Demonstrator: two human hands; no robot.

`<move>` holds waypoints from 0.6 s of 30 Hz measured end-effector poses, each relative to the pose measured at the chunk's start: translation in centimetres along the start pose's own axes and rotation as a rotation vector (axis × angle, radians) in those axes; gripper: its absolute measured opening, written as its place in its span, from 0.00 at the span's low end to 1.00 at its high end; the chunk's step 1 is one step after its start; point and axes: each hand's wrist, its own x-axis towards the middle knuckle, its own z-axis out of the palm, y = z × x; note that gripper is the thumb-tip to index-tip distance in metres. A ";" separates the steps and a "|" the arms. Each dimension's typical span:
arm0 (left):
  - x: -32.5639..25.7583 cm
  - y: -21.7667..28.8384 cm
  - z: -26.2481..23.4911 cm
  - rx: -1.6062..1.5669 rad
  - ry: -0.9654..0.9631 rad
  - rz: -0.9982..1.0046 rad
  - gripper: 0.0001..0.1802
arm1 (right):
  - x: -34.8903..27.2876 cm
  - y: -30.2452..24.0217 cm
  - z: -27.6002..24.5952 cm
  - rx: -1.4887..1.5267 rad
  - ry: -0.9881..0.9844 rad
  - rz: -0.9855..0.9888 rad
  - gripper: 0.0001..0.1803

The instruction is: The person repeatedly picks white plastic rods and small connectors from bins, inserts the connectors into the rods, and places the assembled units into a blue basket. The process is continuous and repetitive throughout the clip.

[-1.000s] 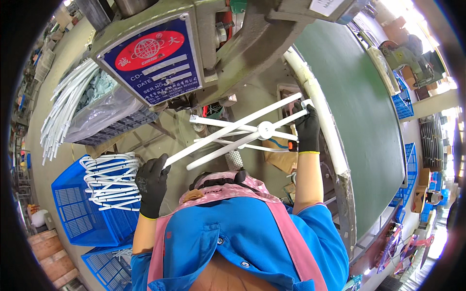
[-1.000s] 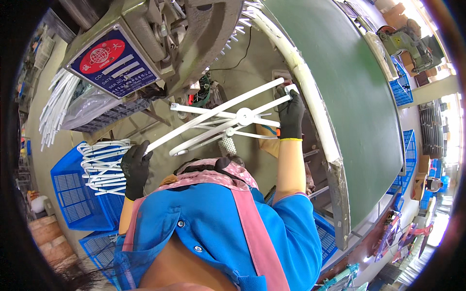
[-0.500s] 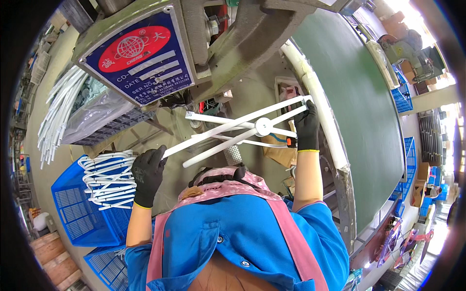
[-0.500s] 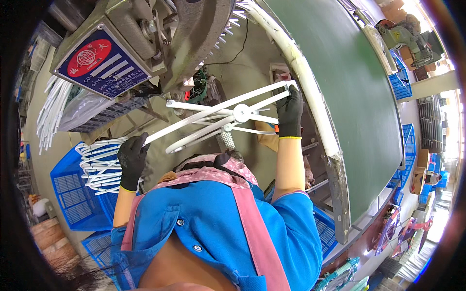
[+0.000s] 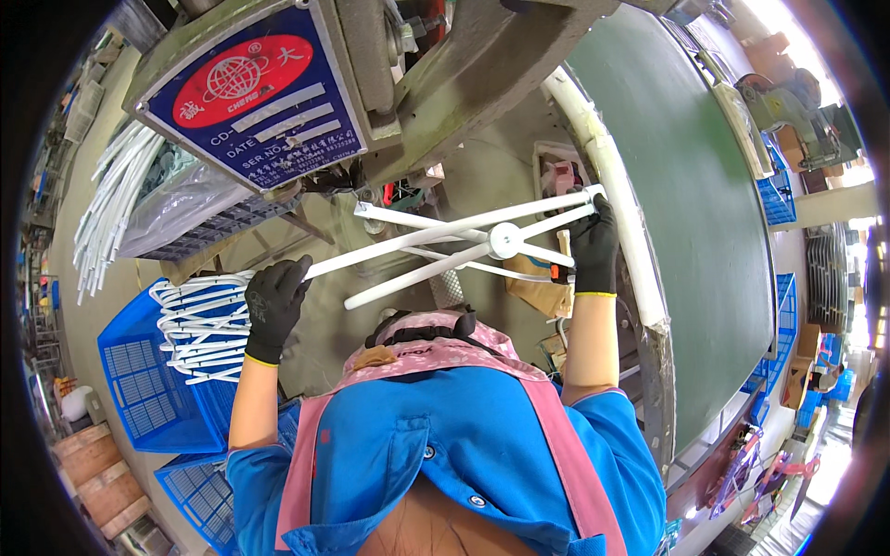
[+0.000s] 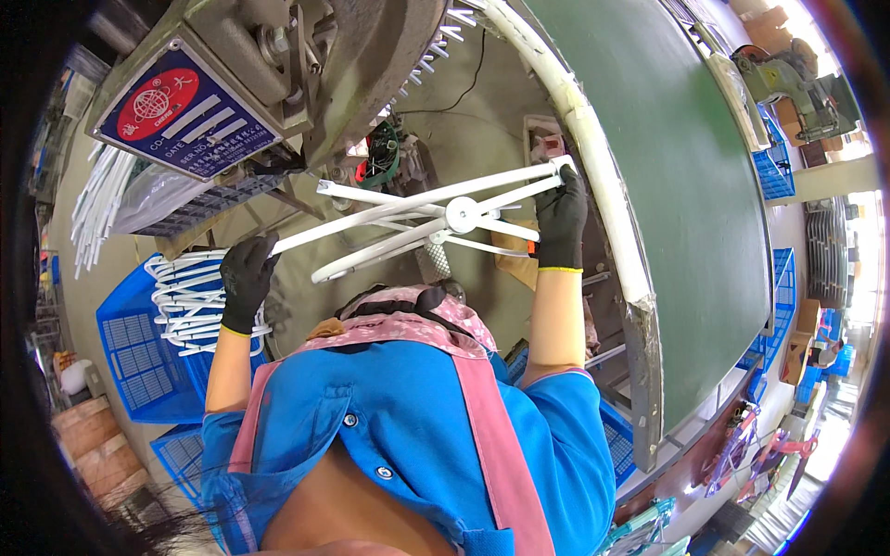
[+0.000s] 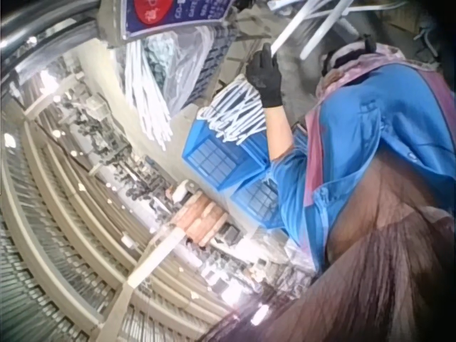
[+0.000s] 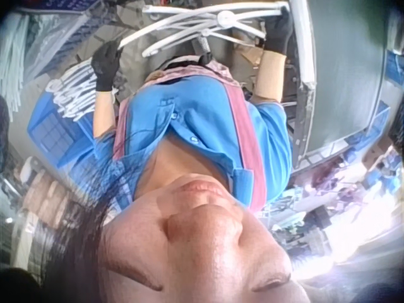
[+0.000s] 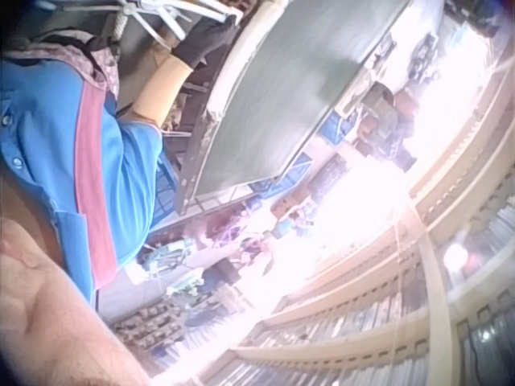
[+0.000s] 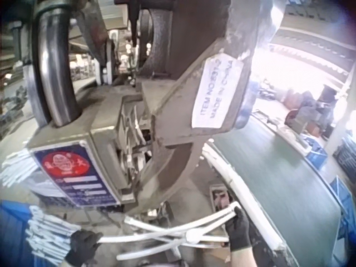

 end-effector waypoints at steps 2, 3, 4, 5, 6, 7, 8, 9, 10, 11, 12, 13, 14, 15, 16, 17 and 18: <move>0.2 -0.2 0.1 0.004 0.013 0.022 0.25 | -0.2 -0.1 0.0 -0.042 -0.040 0.004 0.14; 0.4 -0.3 0.1 0.008 -0.004 0.007 0.25 | -0.2 -0.1 0.0 -0.060 -0.014 -0.005 0.15; 0.5 -0.4 0.1 0.000 -0.010 0.001 0.25 | -0.3 -0.1 -0.1 -0.086 0.003 -0.020 0.16; 0.7 -0.4 0.0 -0.009 -0.015 -0.006 0.25 | -0.4 -0.1 -0.1 -0.112 0.019 -0.034 0.16; 0.8 -0.3 -0.1 -0.046 -0.039 -0.032 0.25 | -0.4 -0.1 -0.1 -0.107 0.020 -0.030 0.16; 0.8 -0.2 -0.3 -0.083 -0.063 -0.058 0.25 | -0.4 -0.1 -0.1 -0.101 0.020 -0.027 0.17; 0.9 -0.1 -0.4 -0.131 -0.094 -0.096 0.25 | -0.5 -0.1 -0.1 -0.089 0.006 -0.025 0.17; 0.9 0.1 -0.6 -0.125 -0.089 -0.089 0.24 | -0.5 -0.1 -0.2 -0.090 0.017 -0.025 0.17; 0.8 0.3 -0.8 -0.129 -0.090 -0.092 0.23 | -0.5 -0.1 -0.2 -0.082 0.012 -0.028 0.17; 0.8 0.5 -1.0 -0.143 -0.098 -0.104 0.22 | -0.5 -0.1 -0.1 -0.079 0.018 -0.029 0.17; 0.7 0.7 -1.2 -0.139 -0.087 -0.098 0.22 | -0.6 -0.2 -0.1 -0.067 0.011 -0.012 0.17; 0.7 0.9 -1.3 -0.143 -0.081 -0.099 0.22 | -0.6 -0.3 -0.1 -0.058 0.014 0.006 0.17; 0.7 1.0 -1.4 -0.159 -0.083 -0.102 0.22 | -0.7 -0.4 0.0 -0.062 0.043 0.016 0.17; 0.6 1.1 -1.5 -0.141 -0.079 -0.103 0.22 | -0.8 -0.5 0.1 -0.044 0.029 0.034 0.17; 0.6 1.2 -1.5 -0.134 -0.080 -0.105 0.22 | -0.9 -0.6 0.1 -0.038 0.040 0.042 0.17; 0.6 1.2 -1.6 -0.135 -0.083 -0.111 0.22 | -0.9 -0.6 0.2 -0.020 0.017 0.063 0.17; 0.7 1.3 -1.7 -0.129 -0.086 -0.105 0.22 | -0.9 -0.7 0.3 -0.024 0.050 0.060 0.17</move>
